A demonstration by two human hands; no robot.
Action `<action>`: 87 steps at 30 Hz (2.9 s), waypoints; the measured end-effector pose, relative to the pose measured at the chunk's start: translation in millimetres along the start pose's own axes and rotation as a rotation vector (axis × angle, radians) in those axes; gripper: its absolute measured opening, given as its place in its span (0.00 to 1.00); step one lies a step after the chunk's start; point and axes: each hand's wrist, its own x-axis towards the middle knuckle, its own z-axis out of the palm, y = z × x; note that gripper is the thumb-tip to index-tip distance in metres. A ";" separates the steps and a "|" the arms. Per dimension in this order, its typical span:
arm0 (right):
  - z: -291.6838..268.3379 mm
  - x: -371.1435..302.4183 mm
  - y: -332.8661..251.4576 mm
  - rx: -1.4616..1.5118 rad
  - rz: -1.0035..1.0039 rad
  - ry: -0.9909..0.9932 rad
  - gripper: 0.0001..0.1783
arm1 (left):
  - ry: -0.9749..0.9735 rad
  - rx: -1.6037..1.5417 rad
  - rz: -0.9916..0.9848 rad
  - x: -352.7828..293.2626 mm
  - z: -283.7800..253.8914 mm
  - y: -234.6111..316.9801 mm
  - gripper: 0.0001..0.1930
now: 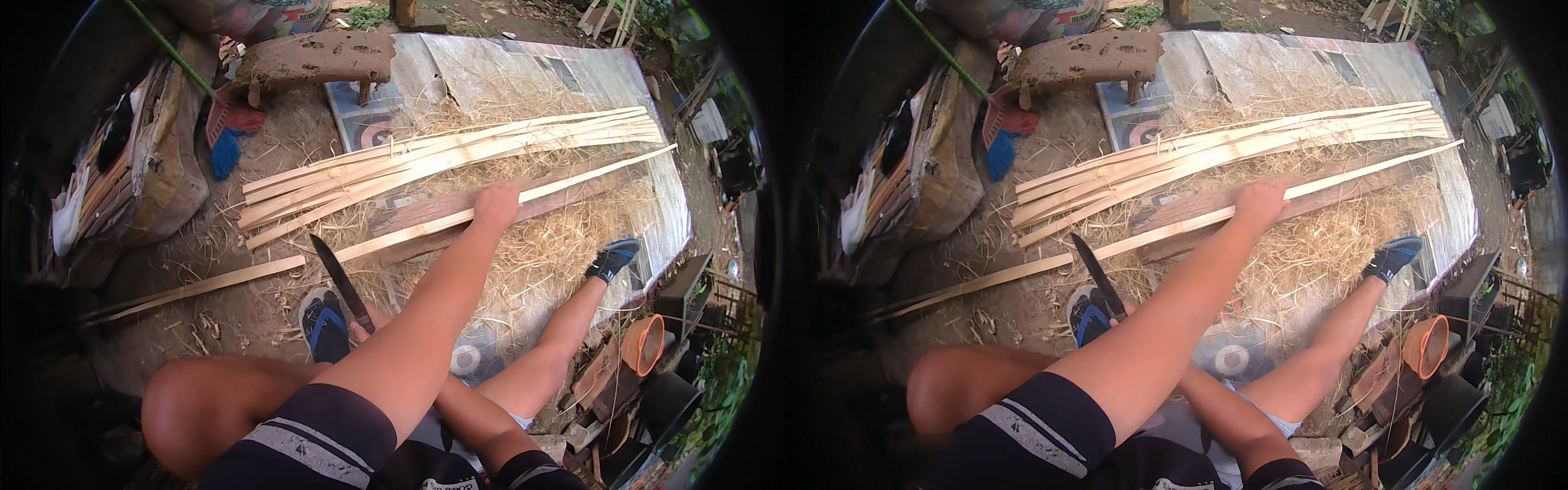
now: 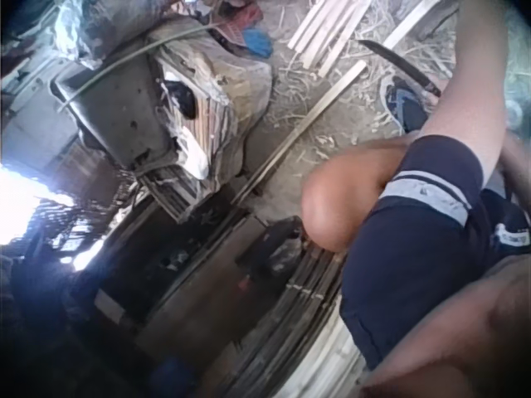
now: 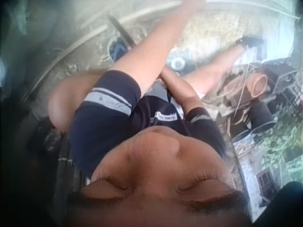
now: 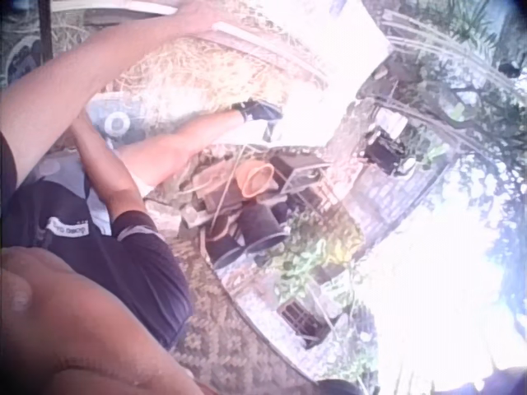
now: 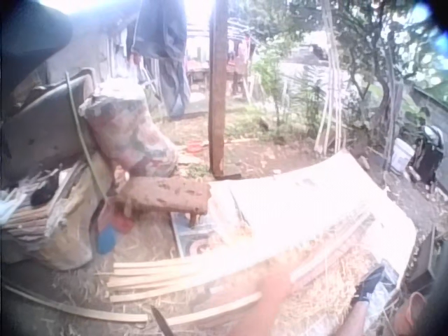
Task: The person sits on the ground and uses a machete to split long wooden sticks into thinner strips. The person repeatedly strikes the wood against a block to separate it, then places the finished strips aside.
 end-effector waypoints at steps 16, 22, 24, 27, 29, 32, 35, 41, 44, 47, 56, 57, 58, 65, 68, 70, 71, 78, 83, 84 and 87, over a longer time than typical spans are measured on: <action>-54.5 21.3 144.7 0.539 -0.068 0.162 0.18 | -0.091 -0.026 -0.021 4.3 0.6 21.3 0.20; -25.1 25.8 77.8 0.379 0.002 0.133 0.15 | -0.126 -0.100 -0.041 3.6 -9.4 23.4 0.21; -12.5 16.3 53.8 0.159 -0.054 -0.015 0.15 | -0.123 -0.088 -0.035 4.2 -7.5 24.5 0.21; -6.1 8.9 49.2 -0.026 -0.069 -0.072 0.16 | -0.188 -0.134 -0.045 5.0 -10.6 23.3 0.21; -9.1 17.1 60.5 0.040 -0.014 0.090 0.18 | -0.241 -0.156 -0.002 15.4 -16.6 32.1 0.23; -59.1 36.2 127.7 0.554 -0.143 0.186 0.24 | -0.272 -0.176 -0.043 19.1 -35.9 22.6 0.25; -58.2 51.6 152.1 0.512 -0.024 0.339 0.22 | -0.291 -0.119 -0.009 18.4 -41.9 20.7 0.26; -44.4 48.6 127.3 0.263 0.060 0.597 0.20 | -0.350 -0.181 -0.069 13.3 -47.8 16.1 0.27; -55.9 49.1 168.9 0.898 -0.004 0.291 0.26 | -0.291 -0.143 -0.071 14.0 -48.6 14.9 0.28; -75.2 44.6 176.3 0.618 -0.061 0.081 0.27 | -0.315 -0.179 -0.118 12.9 -46.1 15.7 0.29; -34.7 36.8 97.0 0.239 -0.011 0.365 0.19 | -0.280 -0.160 -0.033 4.2 -39.2 24.0 0.32; -28.0 39.8 86.4 0.391 0.080 0.331 0.19 | -0.256 -0.153 -0.052 2.7 -41.8 16.0 0.32; -21.1 45.6 75.1 0.545 0.170 0.314 0.19 | -0.227 -0.118 -0.057 3.9 -45.6 7.0 0.32; 5.7 26.0 59.1 0.191 -0.316 0.232 0.18 | -0.281 -0.164 -0.078 2.0 -45.2 8.0 0.28; -0.3 39.8 115.2 0.852 -0.182 0.025 0.14 | -0.227 -0.152 0.006 2.7 -50.0 21.6 0.25; -2.0 39.6 129.7 1.072 -0.037 -0.021 0.13 | -0.218 -0.137 0.029 0.2 -52.0 27.8 0.24; -3.4 36.7 107.0 0.917 -0.022 0.005 0.14 | -0.234 -0.135 -0.008 0.3 -49.1 18.1 0.24; -11.2 26.5 48.0 0.465 0.123 0.252 0.14 | -0.237 -0.105 0.008 1.5 -42.2 11.0 0.24; -0.1 33.5 36.5 0.291 -0.039 0.170 0.15 | -0.238 -0.121 -0.011 3.8 -45.0 8.2 0.24; -1.0 34.3 35.1 0.339 -0.040 0.153 0.16 | -0.230 -0.121 -0.012 6.1 -45.6 6.4 0.24; 10.9 42.4 27.5 0.678 0.245 0.275 0.18 | -0.260 -0.077 -0.013 3.4 -42.0 9.6 0.24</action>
